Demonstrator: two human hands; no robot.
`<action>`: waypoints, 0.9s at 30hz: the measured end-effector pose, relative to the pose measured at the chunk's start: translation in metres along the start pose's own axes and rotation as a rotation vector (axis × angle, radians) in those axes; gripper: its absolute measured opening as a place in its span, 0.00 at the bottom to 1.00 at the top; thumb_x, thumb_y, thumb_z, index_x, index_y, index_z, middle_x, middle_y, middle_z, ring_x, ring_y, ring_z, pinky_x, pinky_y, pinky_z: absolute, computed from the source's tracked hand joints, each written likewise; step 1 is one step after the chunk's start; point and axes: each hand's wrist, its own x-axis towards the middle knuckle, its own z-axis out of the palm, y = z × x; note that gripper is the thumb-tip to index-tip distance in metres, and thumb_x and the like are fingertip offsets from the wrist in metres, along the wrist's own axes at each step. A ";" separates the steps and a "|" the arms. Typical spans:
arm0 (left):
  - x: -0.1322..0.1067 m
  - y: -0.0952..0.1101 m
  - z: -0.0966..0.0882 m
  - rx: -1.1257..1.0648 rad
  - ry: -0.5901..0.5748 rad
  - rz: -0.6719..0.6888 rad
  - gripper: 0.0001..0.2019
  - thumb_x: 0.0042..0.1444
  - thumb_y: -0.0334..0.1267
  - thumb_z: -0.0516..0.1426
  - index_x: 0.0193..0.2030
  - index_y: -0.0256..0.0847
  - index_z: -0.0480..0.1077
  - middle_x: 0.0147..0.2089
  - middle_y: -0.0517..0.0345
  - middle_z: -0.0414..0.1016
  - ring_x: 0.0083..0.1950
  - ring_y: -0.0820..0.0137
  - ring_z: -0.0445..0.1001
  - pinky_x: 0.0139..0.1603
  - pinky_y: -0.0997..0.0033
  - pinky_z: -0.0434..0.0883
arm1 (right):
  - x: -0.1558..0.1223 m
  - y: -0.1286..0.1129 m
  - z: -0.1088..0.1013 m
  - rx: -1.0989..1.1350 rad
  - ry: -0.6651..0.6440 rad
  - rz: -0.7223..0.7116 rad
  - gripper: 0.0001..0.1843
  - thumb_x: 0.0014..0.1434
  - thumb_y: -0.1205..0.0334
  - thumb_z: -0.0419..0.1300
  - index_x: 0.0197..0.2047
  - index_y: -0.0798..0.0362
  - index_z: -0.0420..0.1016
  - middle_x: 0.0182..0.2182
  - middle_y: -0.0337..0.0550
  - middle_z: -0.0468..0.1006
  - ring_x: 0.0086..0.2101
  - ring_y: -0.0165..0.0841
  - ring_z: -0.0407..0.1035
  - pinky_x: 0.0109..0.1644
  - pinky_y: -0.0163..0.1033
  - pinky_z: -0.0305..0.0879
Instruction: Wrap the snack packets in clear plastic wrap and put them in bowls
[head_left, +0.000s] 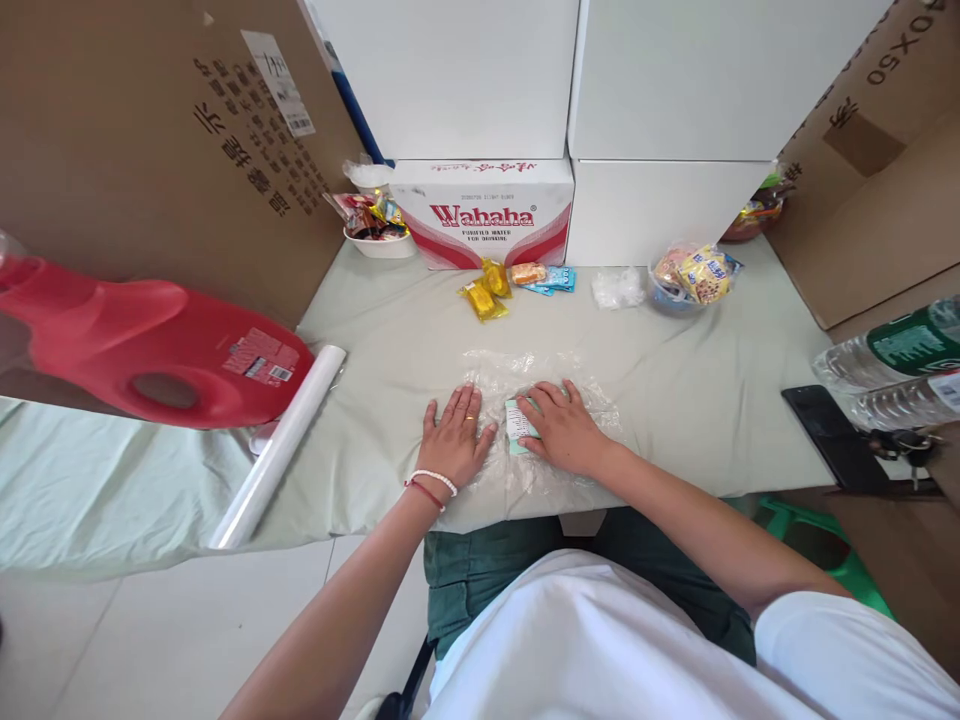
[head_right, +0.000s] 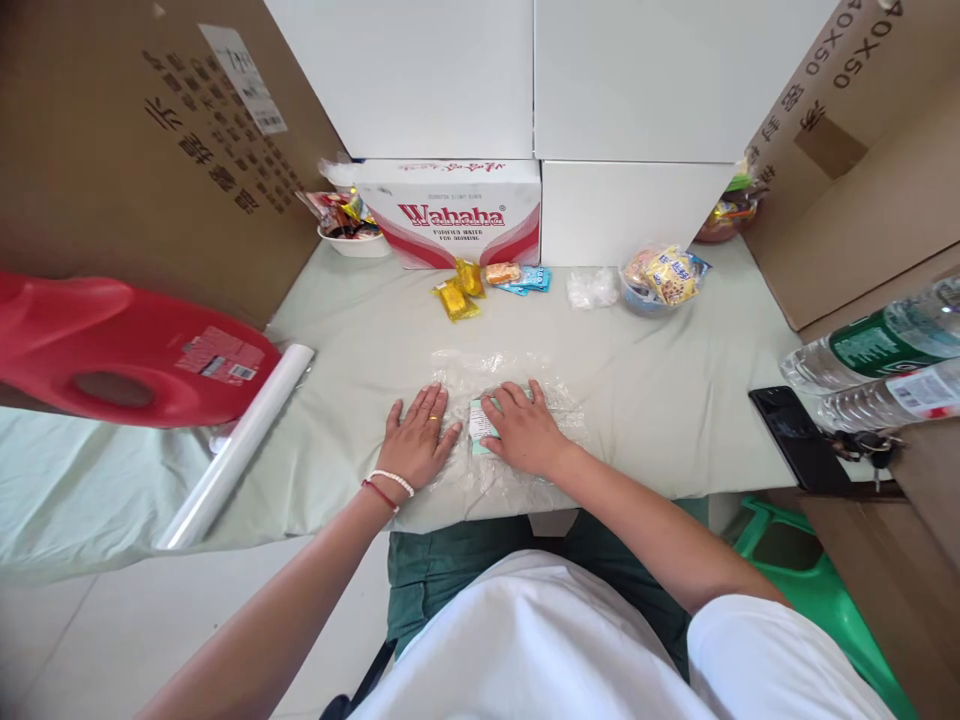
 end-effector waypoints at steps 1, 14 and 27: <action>-0.001 -0.001 0.000 -0.004 0.026 -0.009 0.34 0.73 0.51 0.46 0.80 0.37 0.52 0.81 0.39 0.53 0.81 0.49 0.55 0.78 0.33 0.49 | 0.000 0.000 0.000 0.012 -0.001 -0.007 0.34 0.72 0.47 0.59 0.74 0.53 0.64 0.69 0.60 0.67 0.71 0.54 0.52 0.75 0.73 0.41; -0.057 -0.031 -0.026 -0.266 -0.079 0.423 0.32 0.60 0.28 0.51 0.72 0.46 0.65 0.74 0.50 0.70 0.77 0.61 0.63 0.81 0.45 0.49 | -0.111 0.046 -0.004 0.337 0.242 -0.181 0.33 0.68 0.45 0.63 0.71 0.50 0.65 0.61 0.58 0.73 0.61 0.50 0.66 0.65 0.63 0.69; -0.033 -0.012 -0.025 -0.553 0.063 0.107 0.13 0.70 0.45 0.54 0.38 0.48 0.78 0.49 0.55 0.86 0.71 0.59 0.72 0.78 0.39 0.55 | -0.068 0.061 -0.052 0.722 0.151 0.140 0.18 0.72 0.47 0.56 0.41 0.50 0.81 0.42 0.47 0.80 0.38 0.35 0.75 0.43 0.42 0.72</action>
